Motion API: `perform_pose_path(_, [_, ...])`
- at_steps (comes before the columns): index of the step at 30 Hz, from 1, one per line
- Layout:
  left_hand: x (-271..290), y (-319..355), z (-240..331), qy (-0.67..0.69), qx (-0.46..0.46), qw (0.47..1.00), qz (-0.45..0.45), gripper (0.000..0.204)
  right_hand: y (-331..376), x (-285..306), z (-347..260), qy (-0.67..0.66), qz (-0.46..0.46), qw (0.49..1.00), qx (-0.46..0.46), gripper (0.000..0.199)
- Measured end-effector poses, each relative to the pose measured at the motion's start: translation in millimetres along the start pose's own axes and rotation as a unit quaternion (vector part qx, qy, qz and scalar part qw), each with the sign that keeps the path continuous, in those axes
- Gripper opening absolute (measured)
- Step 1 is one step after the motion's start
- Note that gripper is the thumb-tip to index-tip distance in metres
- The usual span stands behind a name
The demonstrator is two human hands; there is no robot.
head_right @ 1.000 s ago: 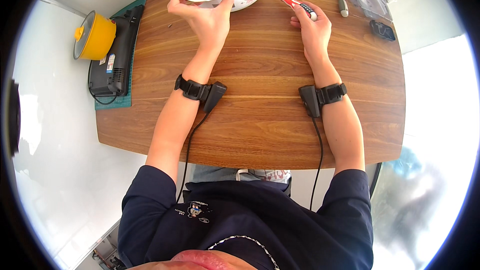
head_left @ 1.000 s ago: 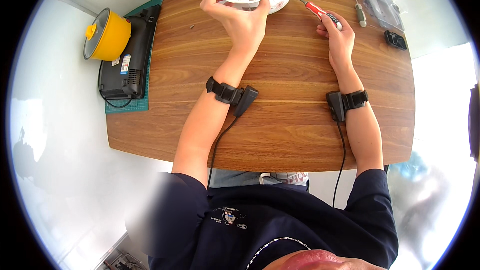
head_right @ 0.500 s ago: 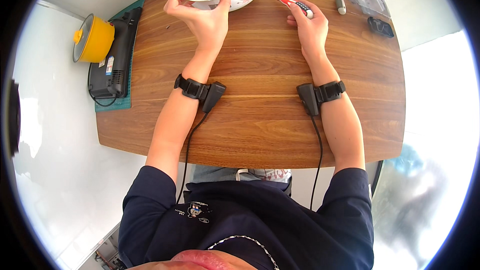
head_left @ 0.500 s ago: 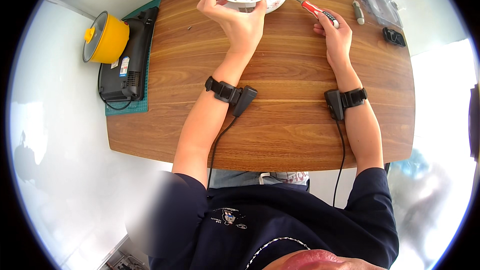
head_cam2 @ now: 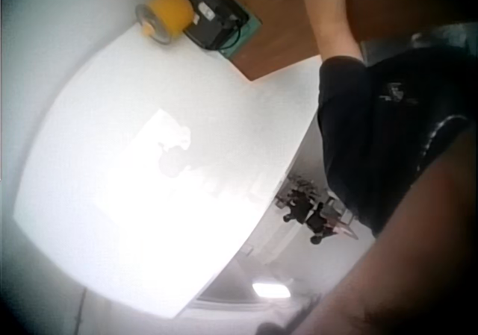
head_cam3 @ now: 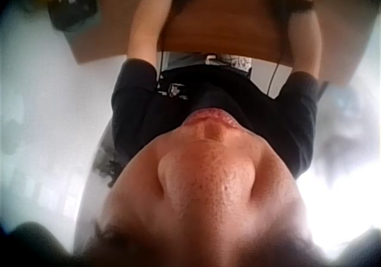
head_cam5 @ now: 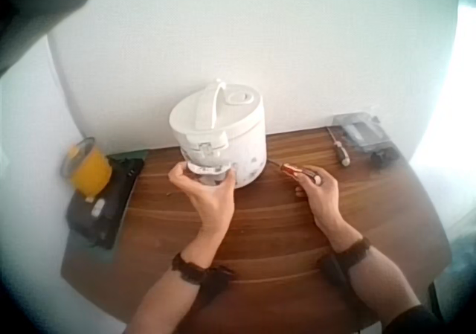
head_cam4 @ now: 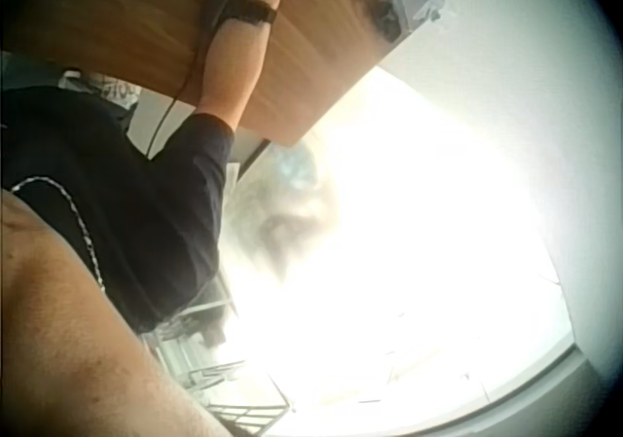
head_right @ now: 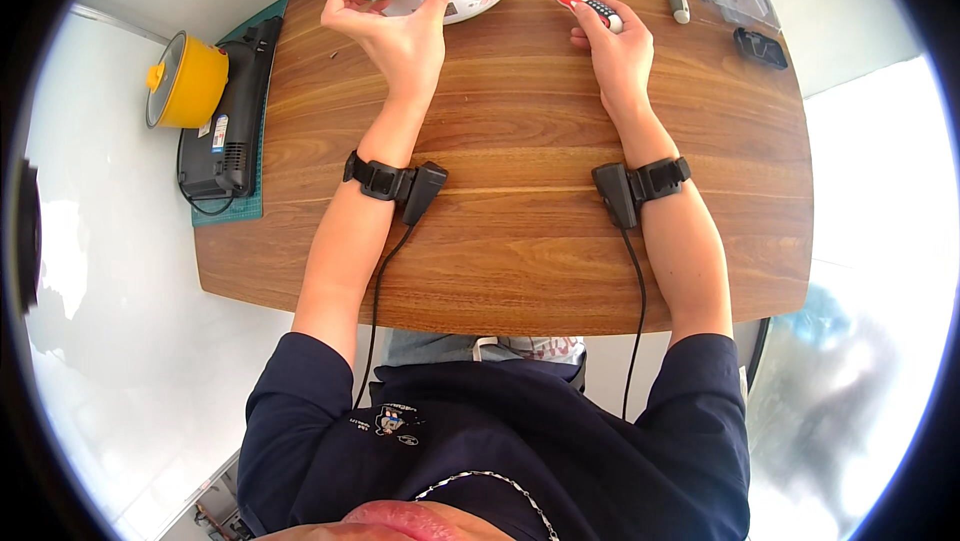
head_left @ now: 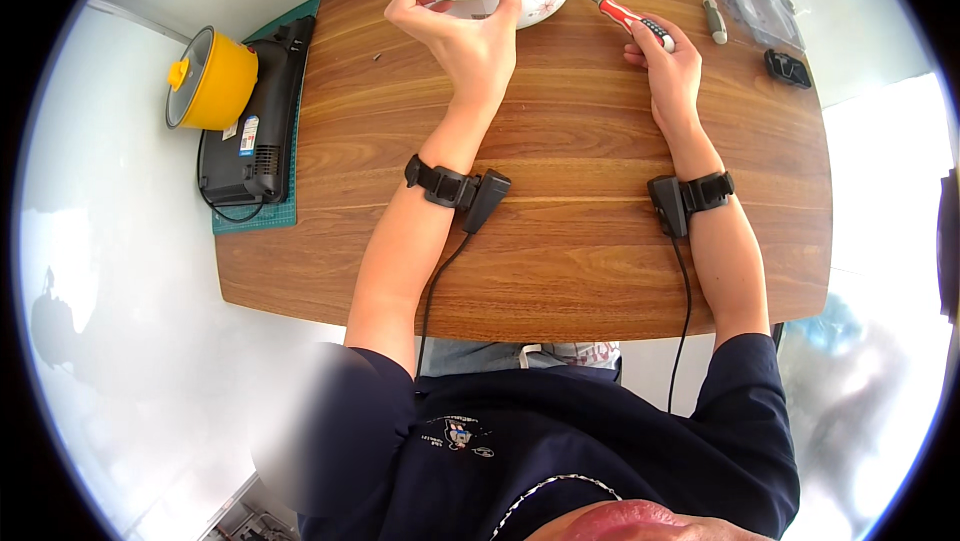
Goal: The person moves a black appliance and a yellow pot aside, then uses a screwdriver to remove screws from a white rice cooker. The person opens the lid and continues to unscrew components from the lid assembly.
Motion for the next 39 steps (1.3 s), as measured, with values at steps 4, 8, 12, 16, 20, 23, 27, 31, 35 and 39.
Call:
perform_pose_path(4, [3.7, 3.7, 1.1, 0.026, -0.032, 0.999, 0.023, 0.087, 0.8, -0.7, -0.7, 0.002, 0.002, 1.0, 0.001, 0.036])
perform_pose_path(8, [4.9, 5.8, -0.4, 0.009, -0.013, 1.0, 0.019, 0.087, 0.3, -0.1, 0.1, 0.002, 0.006, 1.0, 0.001, 0.037])
perform_pose_path(12, [3.0, 3.9, -1.2, 0.03, 0.021, 0.999, 0.013, 0.087, -0.3, 0.2, 1.2, 0.002, 0.006, 1.0, -0.002, 0.036])
perform_pose_path(16, [2.6, -0.1, 1.6, 0.006, 0.036, 0.999, -0.008, 0.087, -0.9, 0.3, 0.9, 0.009, 0.001, 1.0, -0.003, 0.036])
perform_pose_path(20, [2.1, 0.5, 0.3, -0.02, -0.047, 0.999, 0.014, 0.089, -2.2, 0.8, 3.4, 0.02, 0.002, 1.0, 0.0, 0.037])
perform_pose_path(23, [4.4, 2.1, 11.4, -0.069, -0.11, 0.991, 0.027, 0.09, -1.7, 1.8, 2.1, 0.018, 0.004, 1.0, 0.002, 0.037])
perform_pose_path(27, [6.5, 3.4, 17.5, -0.052, -0.136, 0.989, 0.038, 0.09, -1.9, 1.1, 2.0, 0.014, 0.002, 1.0, 0.003, 0.037])
perform_pose_path(31, [1.0, 0.4, 3.7, 0.015, -0.082, 0.995, 0.049, 0.09, -0.3, -0.7, -1.2, 0.014, 0.001, 1.0, 0.004, 0.037])
perform_pose_path(35, [1.8, 3.3, 0.0, -0.012, -0.052, 0.998, 0.03, 0.088, 2.0, -1.6, -4.1, 0.012, 0.004, 1.0, 0.003, 0.038])
perform_pose_path(39, [2.4, 2.8, -6.8, -0.003, -0.012, 1.0, 0.027, 0.087, 0.9, -1.2, -2.9, 0.012, 0.002, 1.0, 0.004, 0.039])
Point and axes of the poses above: each hand's wrist, its own y-axis away from the middle knuckle, its own x-axis out of the back of the hand, z = x × y, the point moved 7 cm from there along -y, towards the middle knuckle, and after that the axes turned 14 degrees about -y, right-handed, at the moved point
